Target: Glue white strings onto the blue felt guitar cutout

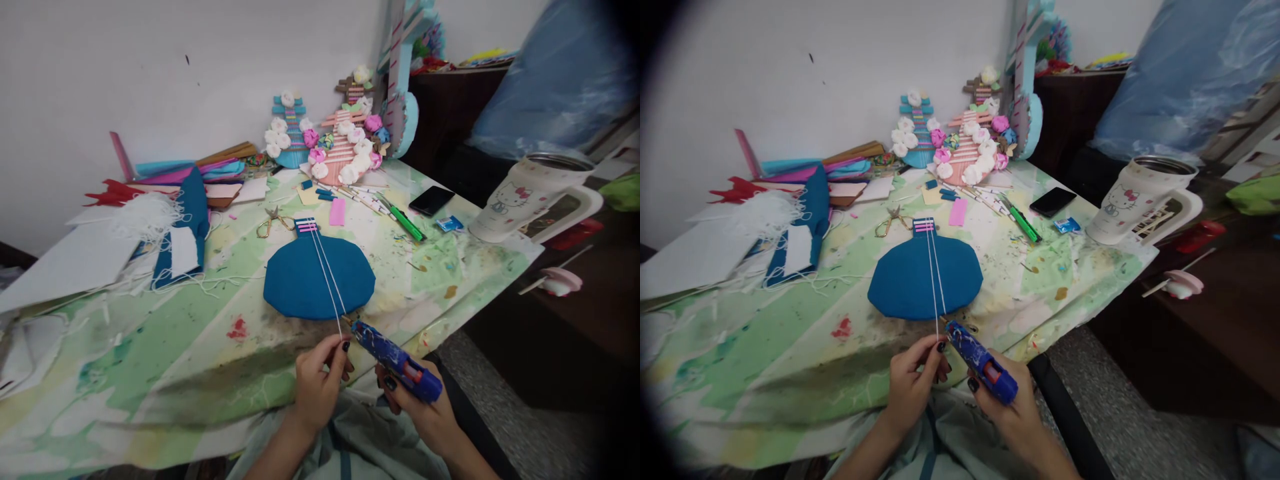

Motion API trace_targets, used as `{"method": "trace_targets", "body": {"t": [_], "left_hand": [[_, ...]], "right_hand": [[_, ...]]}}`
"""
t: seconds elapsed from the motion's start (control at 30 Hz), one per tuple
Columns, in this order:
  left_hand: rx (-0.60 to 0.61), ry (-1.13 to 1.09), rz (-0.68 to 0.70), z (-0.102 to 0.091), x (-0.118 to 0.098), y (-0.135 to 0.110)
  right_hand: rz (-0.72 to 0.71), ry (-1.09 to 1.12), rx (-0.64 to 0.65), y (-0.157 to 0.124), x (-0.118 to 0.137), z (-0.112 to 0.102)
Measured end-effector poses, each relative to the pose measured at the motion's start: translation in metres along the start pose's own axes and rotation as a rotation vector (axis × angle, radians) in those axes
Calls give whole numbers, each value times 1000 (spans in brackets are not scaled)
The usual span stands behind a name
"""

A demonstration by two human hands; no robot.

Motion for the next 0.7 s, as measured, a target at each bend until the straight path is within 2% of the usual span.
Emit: {"method": "trace_targets", "body": {"t": [0.3,0.7], "left_hand": [[-41,4,41,-6,-2,-4],[-46,3,55,-7,-6,-5]], "right_hand": [[45,18,26,-1,-9,7],[-46,-57,103,7,9,16]]}}
Point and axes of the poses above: each hand's wrist, its own y-axis towards the middle knuckle, its own z-axis out of the palm, x = y × z, the point moved 6 cm from there along y, towards the middle knuckle, and after that the axes turned 6 degrees about -z, right-handed, at the moved point
